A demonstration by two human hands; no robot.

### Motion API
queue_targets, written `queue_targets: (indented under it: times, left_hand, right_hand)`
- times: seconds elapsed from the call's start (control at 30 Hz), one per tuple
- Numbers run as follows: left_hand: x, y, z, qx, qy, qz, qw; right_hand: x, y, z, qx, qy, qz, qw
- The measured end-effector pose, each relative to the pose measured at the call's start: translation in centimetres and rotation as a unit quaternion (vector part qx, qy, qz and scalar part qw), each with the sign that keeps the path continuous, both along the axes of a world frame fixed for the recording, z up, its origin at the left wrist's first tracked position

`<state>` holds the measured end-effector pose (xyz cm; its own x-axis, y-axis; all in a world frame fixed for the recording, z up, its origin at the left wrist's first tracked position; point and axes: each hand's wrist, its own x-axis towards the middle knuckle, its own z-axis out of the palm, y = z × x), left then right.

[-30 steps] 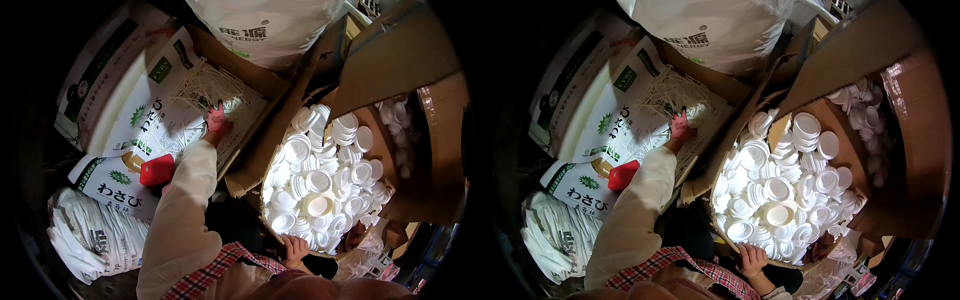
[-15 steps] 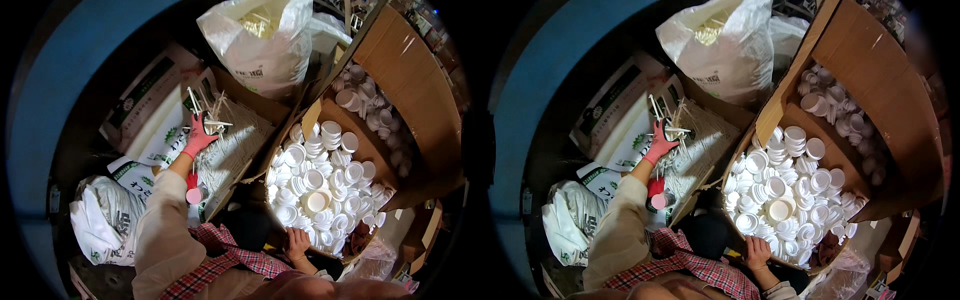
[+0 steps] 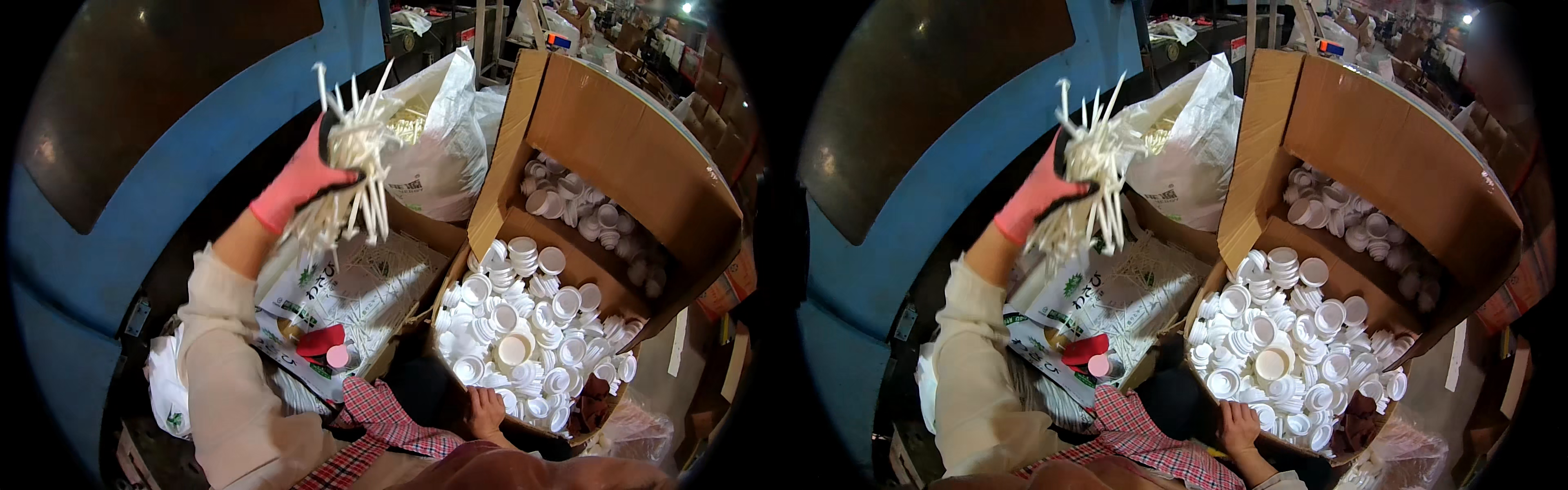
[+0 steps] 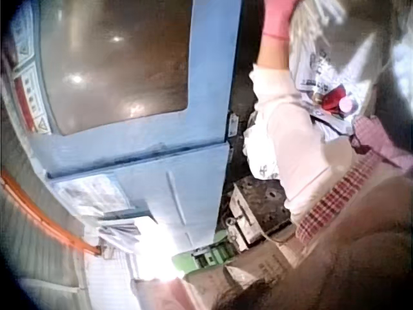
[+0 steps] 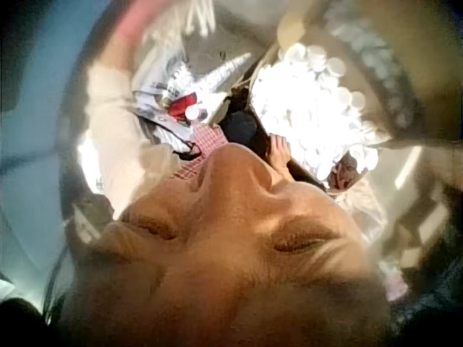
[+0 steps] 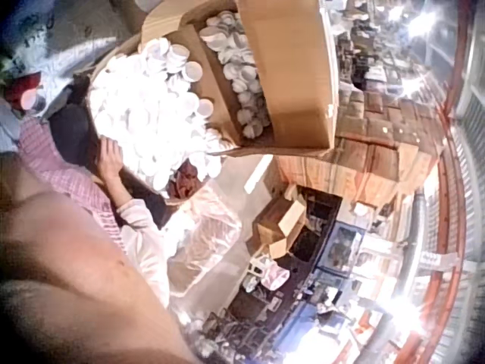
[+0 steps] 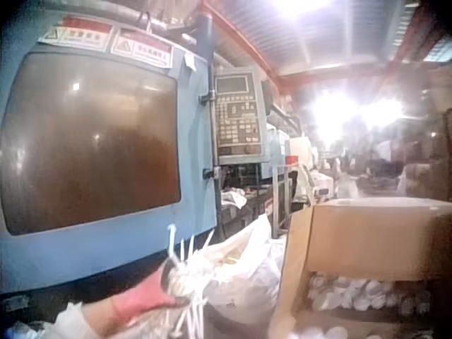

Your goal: The person picks up white plastic cups from a cardboard box, wipes them with a cloth, and stacks them. The person also reaches into a bag to retrieve additional items and places them into the box.

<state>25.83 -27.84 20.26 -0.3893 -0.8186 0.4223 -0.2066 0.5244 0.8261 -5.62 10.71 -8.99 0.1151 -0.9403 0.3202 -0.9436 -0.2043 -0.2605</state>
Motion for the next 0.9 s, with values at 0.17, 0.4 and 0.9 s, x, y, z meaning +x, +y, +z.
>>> queue_targets:
  times: [0.17, 0.4, 0.9]
  left_hand:
    - [-6.7, -10.0, 7.7, -0.107, -0.171, 0.138, 0.97]
    - [-10.6, -23.3, 6.4, -0.113, -0.37, 0.223, 0.895]
    - [-13.5, -23.0, 4.2, 0.068, -0.267, -0.092, 0.957]
  right_hand:
    - [-0.3, 0.4, 0.0, 0.018, 0.005, -0.003, 1.0]
    - [-0.6, 0.1, 0.2, 0.022, 0.004, 0.025, 0.999]
    - [-0.9, -0.3, -0.1, 0.019, 0.023, 0.03, 0.999]
